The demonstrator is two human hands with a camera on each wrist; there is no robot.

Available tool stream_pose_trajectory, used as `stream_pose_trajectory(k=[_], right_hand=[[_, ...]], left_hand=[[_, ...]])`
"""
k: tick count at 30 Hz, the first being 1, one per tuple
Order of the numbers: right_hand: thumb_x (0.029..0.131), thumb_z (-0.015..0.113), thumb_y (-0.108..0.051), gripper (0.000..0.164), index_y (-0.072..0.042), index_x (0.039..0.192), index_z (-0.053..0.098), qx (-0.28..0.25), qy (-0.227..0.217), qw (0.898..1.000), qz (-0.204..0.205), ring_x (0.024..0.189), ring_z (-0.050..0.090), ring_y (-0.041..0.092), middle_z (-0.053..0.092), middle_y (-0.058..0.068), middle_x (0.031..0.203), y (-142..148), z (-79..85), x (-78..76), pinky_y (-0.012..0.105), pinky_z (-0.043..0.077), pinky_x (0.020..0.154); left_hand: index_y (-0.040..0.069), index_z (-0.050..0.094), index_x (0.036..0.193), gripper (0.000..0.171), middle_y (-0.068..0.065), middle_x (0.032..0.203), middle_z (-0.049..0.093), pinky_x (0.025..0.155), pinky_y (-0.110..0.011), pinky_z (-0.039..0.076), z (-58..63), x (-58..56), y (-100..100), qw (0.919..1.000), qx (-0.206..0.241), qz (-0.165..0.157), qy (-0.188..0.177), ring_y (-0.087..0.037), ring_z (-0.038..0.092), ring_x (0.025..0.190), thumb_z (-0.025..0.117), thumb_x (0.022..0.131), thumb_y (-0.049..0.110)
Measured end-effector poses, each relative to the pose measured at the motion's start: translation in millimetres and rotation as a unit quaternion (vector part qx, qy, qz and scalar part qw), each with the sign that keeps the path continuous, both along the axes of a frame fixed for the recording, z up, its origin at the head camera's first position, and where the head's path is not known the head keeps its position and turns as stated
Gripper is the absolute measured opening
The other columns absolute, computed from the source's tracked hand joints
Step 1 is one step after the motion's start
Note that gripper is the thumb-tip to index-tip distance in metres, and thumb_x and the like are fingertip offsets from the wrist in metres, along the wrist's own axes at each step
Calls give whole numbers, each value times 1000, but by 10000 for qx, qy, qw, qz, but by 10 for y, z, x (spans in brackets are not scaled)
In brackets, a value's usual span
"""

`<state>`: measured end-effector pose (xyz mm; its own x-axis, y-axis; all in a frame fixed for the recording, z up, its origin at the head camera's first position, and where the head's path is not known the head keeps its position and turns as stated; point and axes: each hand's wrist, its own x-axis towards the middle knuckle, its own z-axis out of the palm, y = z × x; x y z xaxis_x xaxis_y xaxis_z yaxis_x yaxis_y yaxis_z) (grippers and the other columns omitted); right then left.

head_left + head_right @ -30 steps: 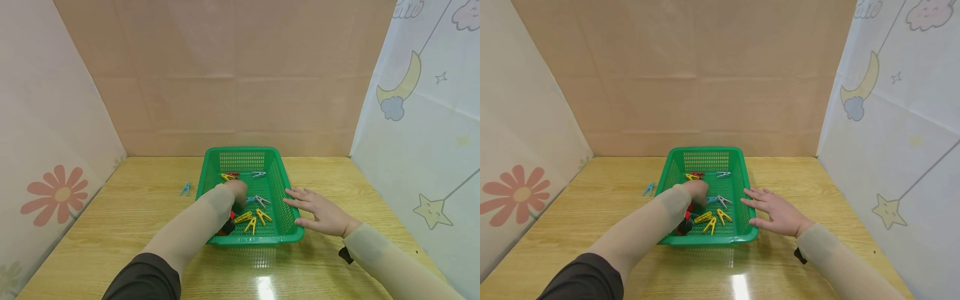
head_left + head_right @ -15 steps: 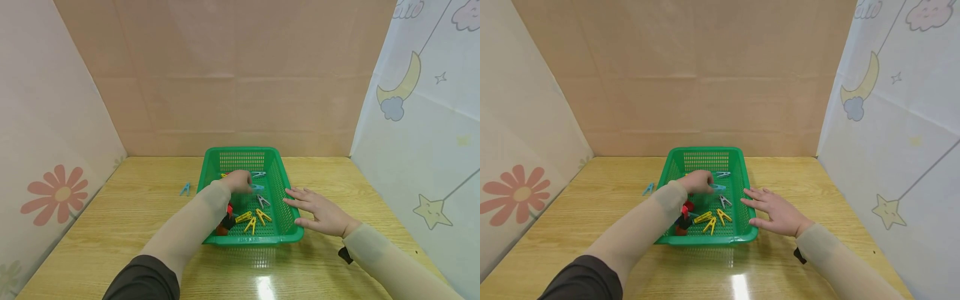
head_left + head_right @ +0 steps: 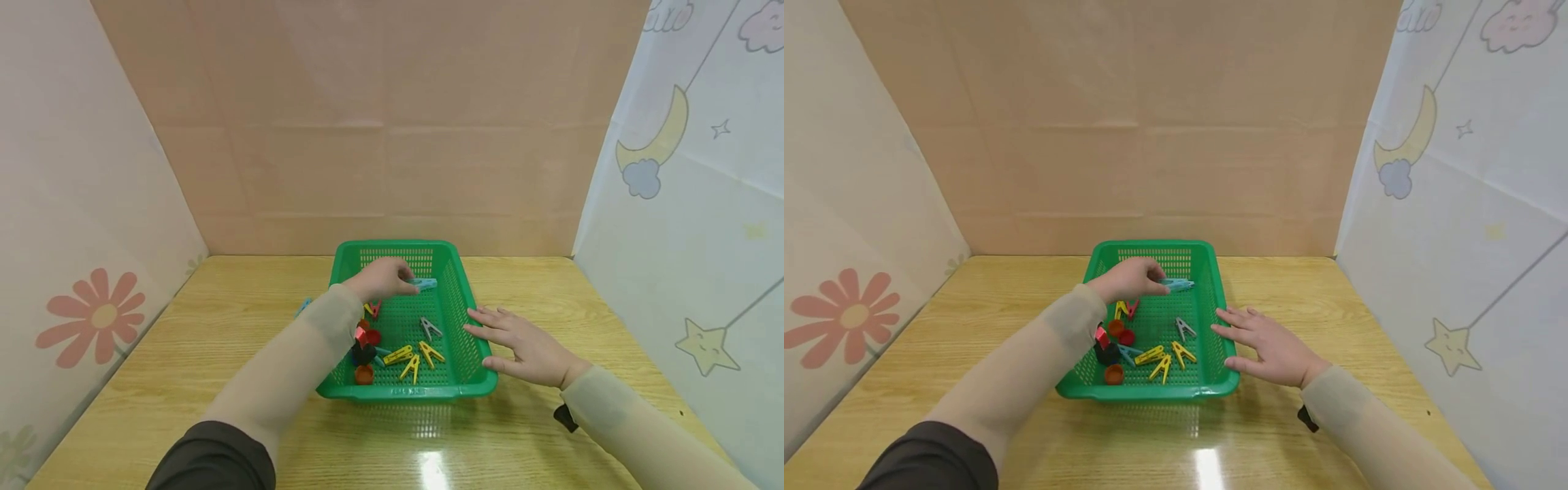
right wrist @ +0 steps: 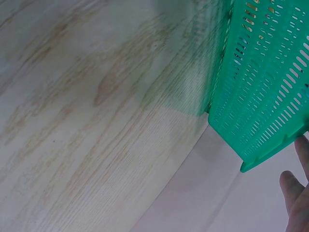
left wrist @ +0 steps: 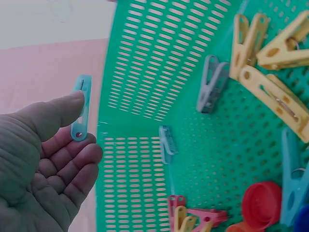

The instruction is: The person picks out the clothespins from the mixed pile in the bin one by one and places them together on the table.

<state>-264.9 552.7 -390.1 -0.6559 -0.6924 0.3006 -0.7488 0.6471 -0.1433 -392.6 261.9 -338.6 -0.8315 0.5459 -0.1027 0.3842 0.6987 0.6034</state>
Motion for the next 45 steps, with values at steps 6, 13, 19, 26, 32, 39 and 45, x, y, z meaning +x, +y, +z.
stream_pose_trajectory(k=[6, 13, 19, 26, 32, 39, 45], right_hand=[[90, 66, -35, 60, -16, 144, 47, -5, -4, 10000, -46, 140, 30, 30, 37, 11, 151, -3, -4, 8, 30, 13, 115], [90, 66, -35, 59, -14, 143, 48, -60, 16, 10000, -31, 140, 30, 32, 38, 12, 151, 14, -17, 11, 26, 8, 115], [90, 66, -34, 59, -15, 143, 48, -83, -2, 10000, -17, 140, 30, 31, 38, 12, 151, 25, -21, 13, 22, 4, 114], [91, 65, -35, 59, -14, 144, 47, -67, 1, 10000, 2, 140, 29, 31, 37, 12, 151, 30, -21, 9, 23, 5, 115], [91, 65, -34, 58, -13, 143, 48, -106, -4, 9999, 33, 140, 30, 31, 37, 13, 151, 14, -16, 5, 24, 6, 115], [91, 65, -33, 58, -13, 143, 49, -128, -67, 9999, 16, 140, 30, 32, 38, 12, 151, -2, -9, 11, 24, 6, 115], [91, 66, -33, 58, -14, 142, 49, -113, 7, 9999, 45, 139, 31, 32, 39, 13, 150, 3, -17, 3, 22, 6, 114]], left_hand=[[14, 62, 119, 36, 1, 112, 62, 83, -35, 51, 154, 2, -180, 9989, 468, 80, -36, -15, 61, 95, 68, 90, 35], [13, 63, 116, 35, -2, 113, 62, 88, -40, 49, 301, -27, -485, 9957, 775, 474, 205, -21, 58, 104, 69, 90, 35], [11, 61, 116, 34, -7, 117, 60, 88, -43, 48, 325, -64, -778, 9922, 967, 763, 190, -26, 56, 107, 68, 91, 33], [8, 59, 119, 37, -11, 120, 57, 92, -46, 45, 263, -100, -1118, 9854, 1179, 1218, 151, -30, 53, 110, 66, 92, 33], [5, 56, 118, 39, -14, 119, 54, 91, -48, 43, 132, -105, -1423, 9784, 1317, 1595, 4, -32, 51, 107, 64, 93, 33], [1, 50, 124, 49, -18, 137, 45, 100, -54, 37, -66, -68, -1741, 9671, 1512, 2023, -293, -37, 44, 121, 62, 94, 37], [1, 50, 125, 52, -19, 130, 48, 93, -52, 41, -250, 5, -1907, 9593, 1219, 2533, -256, -37, 46, 114, 60, 94, 42]])
